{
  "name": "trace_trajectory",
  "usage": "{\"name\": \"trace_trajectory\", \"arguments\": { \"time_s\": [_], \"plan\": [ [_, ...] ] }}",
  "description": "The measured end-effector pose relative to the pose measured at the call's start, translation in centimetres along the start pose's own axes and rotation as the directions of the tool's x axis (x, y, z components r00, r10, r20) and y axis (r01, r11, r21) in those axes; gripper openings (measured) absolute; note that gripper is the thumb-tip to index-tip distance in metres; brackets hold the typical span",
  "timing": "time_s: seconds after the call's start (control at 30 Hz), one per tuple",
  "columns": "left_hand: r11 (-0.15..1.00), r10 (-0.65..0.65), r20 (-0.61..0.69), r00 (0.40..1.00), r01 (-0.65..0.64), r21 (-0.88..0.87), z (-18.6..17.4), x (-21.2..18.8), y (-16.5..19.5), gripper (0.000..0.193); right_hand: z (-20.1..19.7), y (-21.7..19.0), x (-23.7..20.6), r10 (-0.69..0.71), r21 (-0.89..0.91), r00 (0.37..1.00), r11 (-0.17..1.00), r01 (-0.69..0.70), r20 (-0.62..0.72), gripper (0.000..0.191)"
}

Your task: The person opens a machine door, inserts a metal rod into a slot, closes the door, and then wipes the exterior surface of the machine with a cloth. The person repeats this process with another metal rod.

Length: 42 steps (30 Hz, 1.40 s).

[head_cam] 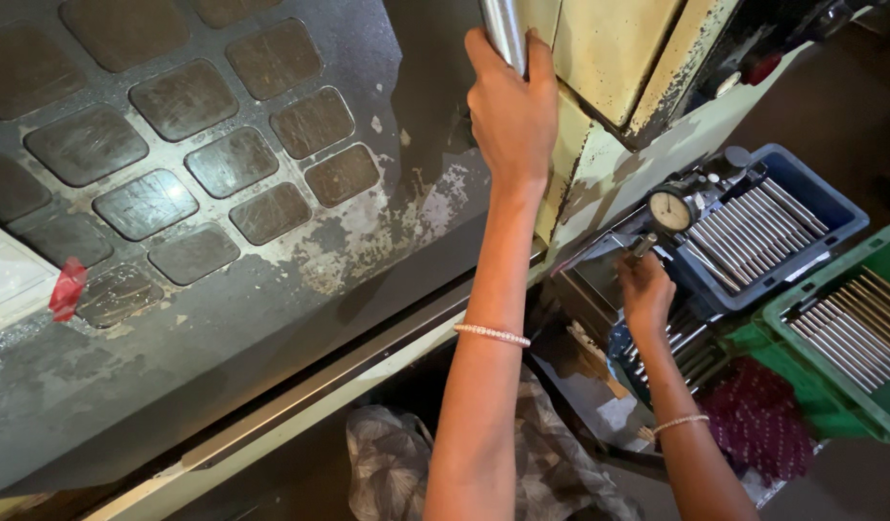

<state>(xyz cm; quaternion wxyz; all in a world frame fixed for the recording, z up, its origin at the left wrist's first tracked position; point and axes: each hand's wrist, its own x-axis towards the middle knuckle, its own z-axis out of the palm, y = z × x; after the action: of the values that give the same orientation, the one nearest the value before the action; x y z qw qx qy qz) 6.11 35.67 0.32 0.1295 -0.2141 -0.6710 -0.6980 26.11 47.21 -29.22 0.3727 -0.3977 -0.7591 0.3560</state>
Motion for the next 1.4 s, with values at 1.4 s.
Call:
{"name": "trace_trajectory", "arguments": {
  "time_s": [1.4],
  "plan": [
    [1.0,-0.004,-0.009,1.0,0.004,0.008,0.2,0.2,-0.2,0.036,0.9,2.1,-2.3,0.006,0.225,0.99,0.974,-0.037,0.14,0.019]
  ]
}}
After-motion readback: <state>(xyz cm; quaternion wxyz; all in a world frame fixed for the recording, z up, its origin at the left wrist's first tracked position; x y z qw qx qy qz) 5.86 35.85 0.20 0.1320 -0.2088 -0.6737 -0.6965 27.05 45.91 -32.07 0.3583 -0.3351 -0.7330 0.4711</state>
